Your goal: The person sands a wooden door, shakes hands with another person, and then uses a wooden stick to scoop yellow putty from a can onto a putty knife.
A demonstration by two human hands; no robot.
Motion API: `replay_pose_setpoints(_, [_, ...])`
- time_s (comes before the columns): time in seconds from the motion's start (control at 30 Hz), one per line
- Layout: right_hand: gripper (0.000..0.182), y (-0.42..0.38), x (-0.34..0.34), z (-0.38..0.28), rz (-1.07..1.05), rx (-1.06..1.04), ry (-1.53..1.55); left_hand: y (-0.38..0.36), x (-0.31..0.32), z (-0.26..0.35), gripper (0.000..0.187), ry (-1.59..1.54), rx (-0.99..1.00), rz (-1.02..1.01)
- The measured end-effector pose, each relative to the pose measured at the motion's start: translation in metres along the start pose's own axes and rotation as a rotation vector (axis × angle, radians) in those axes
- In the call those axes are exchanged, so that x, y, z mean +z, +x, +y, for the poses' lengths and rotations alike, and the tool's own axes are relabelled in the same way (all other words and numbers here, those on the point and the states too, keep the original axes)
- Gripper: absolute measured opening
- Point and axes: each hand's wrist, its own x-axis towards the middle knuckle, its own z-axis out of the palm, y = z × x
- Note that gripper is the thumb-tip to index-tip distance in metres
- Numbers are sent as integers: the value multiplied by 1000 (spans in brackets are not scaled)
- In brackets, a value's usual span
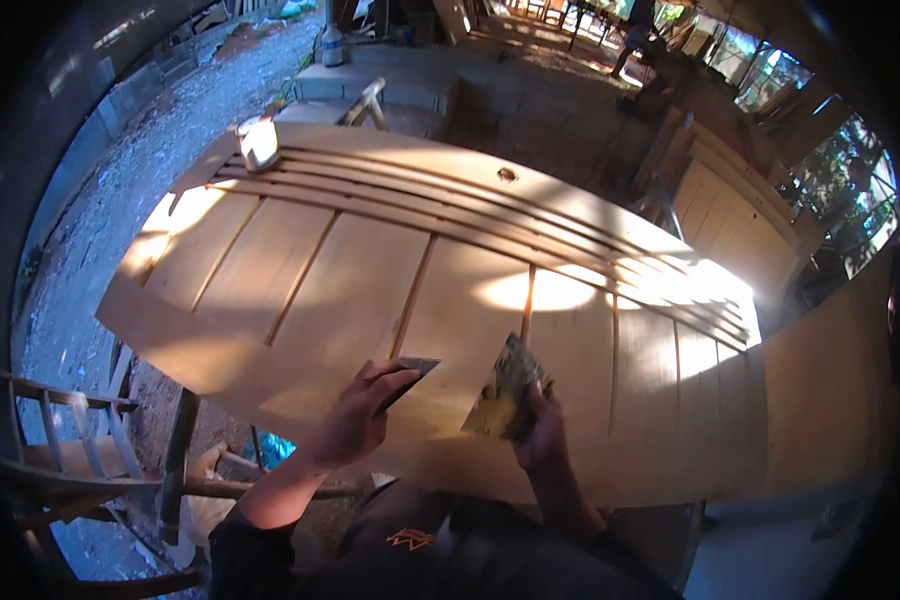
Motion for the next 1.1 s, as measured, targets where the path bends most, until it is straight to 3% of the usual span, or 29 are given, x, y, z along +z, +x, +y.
replay_pose_setpoints(0.17, [33,-7,-18,4,-65,187,6,31,-20,-4,36,-958,-413,22])
replay_pose_setpoints(0.23, [32,-10,-18,2,-130,214,2,47,-25,12,32,-1209,-527,44])
replay_pose_setpoints(0.43, [32,-25,-4,-7,-170,178,-72,68,21,-7,34,-1185,-520,-89])
replay_pose_setpoints(0.5, [34,-33,6,-16,-179,134,-93,68,33,-32,39,-658,-492,-370])
replay_pose_setpoints(0.57, [35,-41,17,-26,-205,68,-108,70,39,-33,38,-282,-367,-498])
replay_pose_setpoints(0.63, [36,-42,10,-32,-198,61,-105,76,30,-39,38,-426,-553,-279])
replay_pose_setpoints(0.67, [35,-41,2,-33,-184,78,-95,81,22,-39,39,-852,-448,-243])
replay_pose_setpoints(0.77, [35,-39,-10,-25,-152,164,-82,93,0,-6,43,-1136,-419,-291])
replay_pose_setpoints(0.97, [33,-40,-11,-22,-84,245,-152,95,12,-4,44,-910,-347,-560])
replay_pose_setpoints(1.1, [33,-40,-28,-13,-41,274,-117,105,-5,-19,42,-191,-122,-638])
